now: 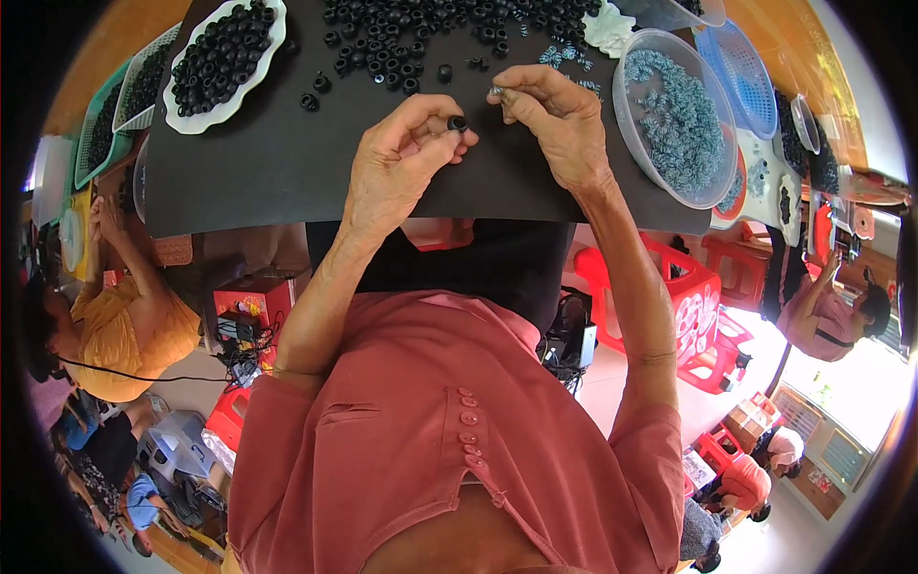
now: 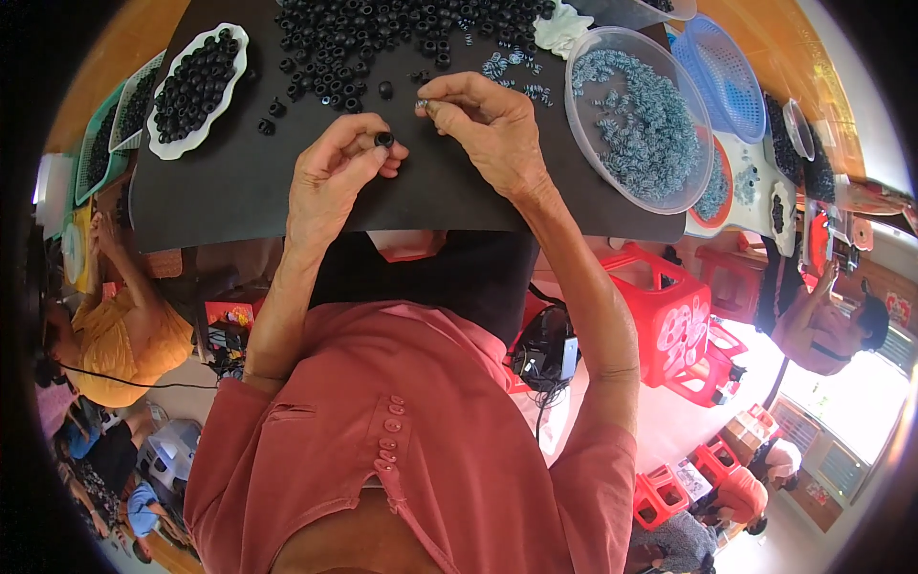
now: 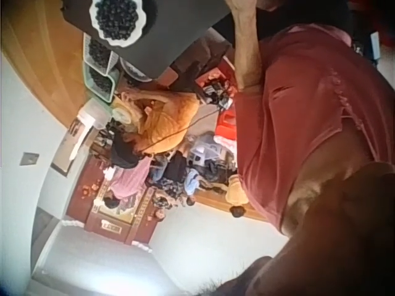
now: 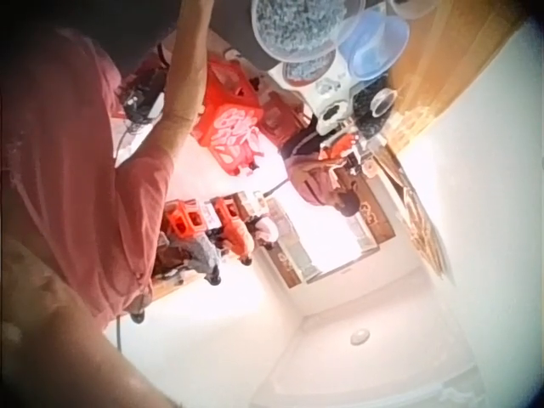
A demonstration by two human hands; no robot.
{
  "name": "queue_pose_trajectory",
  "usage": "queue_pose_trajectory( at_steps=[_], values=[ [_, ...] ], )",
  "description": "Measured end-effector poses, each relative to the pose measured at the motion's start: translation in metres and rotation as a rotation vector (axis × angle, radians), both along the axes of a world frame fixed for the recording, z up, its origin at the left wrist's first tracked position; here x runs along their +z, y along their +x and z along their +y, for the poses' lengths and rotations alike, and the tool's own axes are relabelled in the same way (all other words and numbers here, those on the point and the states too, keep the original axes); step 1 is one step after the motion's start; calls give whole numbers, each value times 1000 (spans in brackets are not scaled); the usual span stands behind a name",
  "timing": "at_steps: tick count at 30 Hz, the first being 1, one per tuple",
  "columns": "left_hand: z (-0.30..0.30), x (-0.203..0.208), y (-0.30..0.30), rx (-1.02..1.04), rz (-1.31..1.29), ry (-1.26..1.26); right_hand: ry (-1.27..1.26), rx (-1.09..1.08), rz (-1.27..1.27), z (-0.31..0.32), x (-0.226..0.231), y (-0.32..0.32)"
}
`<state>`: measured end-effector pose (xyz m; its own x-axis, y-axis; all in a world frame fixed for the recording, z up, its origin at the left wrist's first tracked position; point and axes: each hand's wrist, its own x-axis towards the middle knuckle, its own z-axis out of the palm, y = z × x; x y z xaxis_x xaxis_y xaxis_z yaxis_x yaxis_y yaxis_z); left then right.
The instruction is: The person assembles plastic cord locks at a table by inserting small springs and inner pieces into plastic housings by hand.
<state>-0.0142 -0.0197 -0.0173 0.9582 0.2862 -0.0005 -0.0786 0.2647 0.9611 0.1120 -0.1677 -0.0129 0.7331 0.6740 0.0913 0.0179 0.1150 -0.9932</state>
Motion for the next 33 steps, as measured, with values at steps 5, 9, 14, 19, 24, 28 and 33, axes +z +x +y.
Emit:
queue_pose_trajectory(
  at_steps=[5,9,14,19,24,28,33],
  values=[
    [-1,0,0,26,1,-2,23,-12,9,1,4,-9],
    [-3,2,1,38,10,-3,40,-10,-56,5,4,-17],
    [-9,1,1,66,-11,25,54,-9,-231,7,-2,-17],
    [-10,1,0,82,-15,53,63,-29,-443,8,2,-19],
    [-9,4,0,81,-17,41,49,-66,-502,8,2,-23],
    [-10,3,-1,95,-10,50,49,-48,-513,8,2,-24],
    [-7,1,0,95,-28,70,60,7,-469,9,0,-21]
  ],
)
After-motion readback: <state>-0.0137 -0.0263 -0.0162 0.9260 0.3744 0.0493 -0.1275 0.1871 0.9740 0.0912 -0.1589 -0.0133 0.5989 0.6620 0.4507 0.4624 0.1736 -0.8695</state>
